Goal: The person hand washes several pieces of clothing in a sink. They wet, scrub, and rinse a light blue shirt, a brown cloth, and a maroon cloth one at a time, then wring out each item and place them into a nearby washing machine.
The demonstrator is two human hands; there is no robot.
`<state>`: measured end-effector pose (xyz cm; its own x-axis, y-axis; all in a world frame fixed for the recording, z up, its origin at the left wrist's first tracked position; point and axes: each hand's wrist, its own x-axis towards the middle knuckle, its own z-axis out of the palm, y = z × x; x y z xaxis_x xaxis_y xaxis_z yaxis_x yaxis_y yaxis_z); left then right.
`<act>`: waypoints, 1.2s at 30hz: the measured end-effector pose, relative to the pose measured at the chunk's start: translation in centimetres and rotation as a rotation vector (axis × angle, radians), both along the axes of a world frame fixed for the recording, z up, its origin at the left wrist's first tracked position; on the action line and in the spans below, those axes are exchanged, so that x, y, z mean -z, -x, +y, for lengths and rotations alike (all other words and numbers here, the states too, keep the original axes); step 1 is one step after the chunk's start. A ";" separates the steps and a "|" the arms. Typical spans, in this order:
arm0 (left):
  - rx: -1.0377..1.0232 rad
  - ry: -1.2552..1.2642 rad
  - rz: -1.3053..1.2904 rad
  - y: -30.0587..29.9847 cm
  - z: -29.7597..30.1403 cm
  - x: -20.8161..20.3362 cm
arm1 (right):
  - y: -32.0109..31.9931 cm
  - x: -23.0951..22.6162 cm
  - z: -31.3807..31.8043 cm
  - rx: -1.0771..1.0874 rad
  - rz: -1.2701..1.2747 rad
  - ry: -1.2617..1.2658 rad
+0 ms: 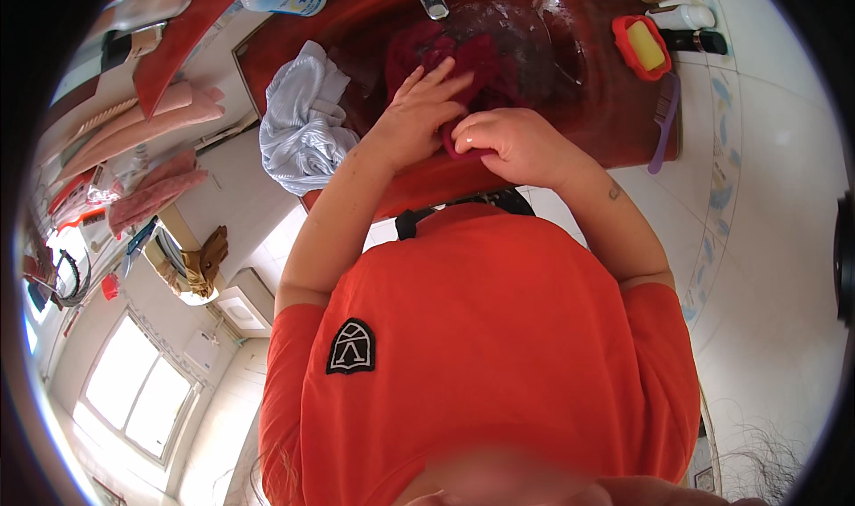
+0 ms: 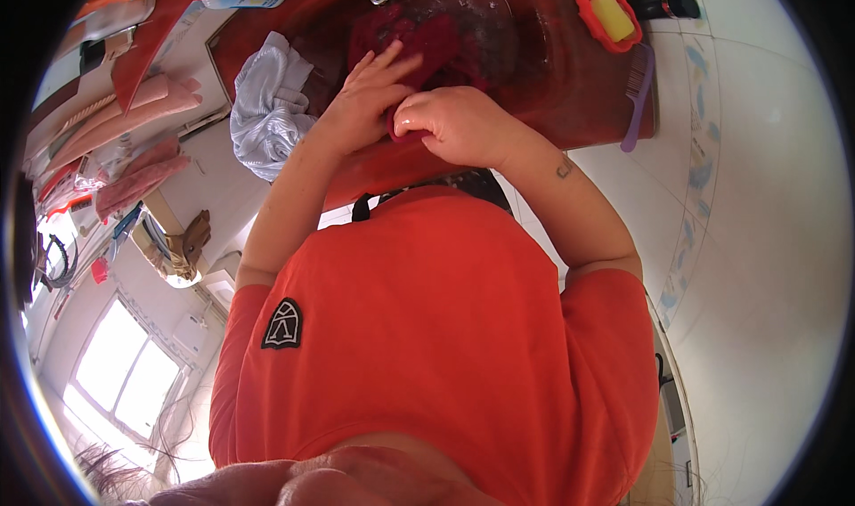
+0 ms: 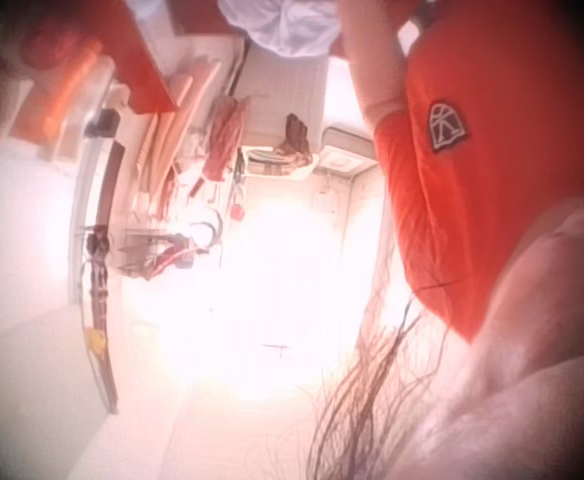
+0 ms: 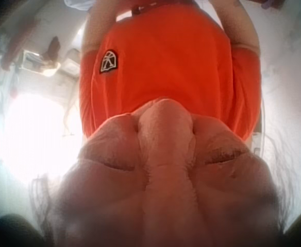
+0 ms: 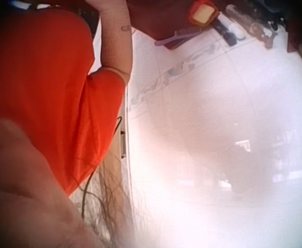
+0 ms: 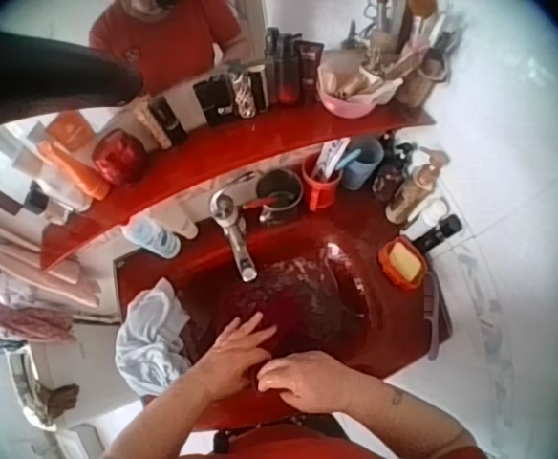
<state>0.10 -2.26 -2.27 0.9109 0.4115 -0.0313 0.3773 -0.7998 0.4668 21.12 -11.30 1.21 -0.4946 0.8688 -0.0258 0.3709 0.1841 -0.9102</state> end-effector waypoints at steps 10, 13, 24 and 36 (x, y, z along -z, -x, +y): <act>-0.046 0.151 0.575 4.7 0.8 0.4 | -4.8 6.5 -2.8 0.154 -0.844 0.156; -0.071 0.002 0.144 6.9 0.9 0.0 | -6.2 5.4 -1.6 0.331 -0.539 -0.076; -0.698 0.405 -0.593 4.9 4.6 -14.1 | -9.8 -10.9 3.1 0.766 0.467 -0.031; -0.655 0.219 -0.432 7.1 5.0 -12.2 | -9.1 -12.4 4.1 0.580 0.159 -0.134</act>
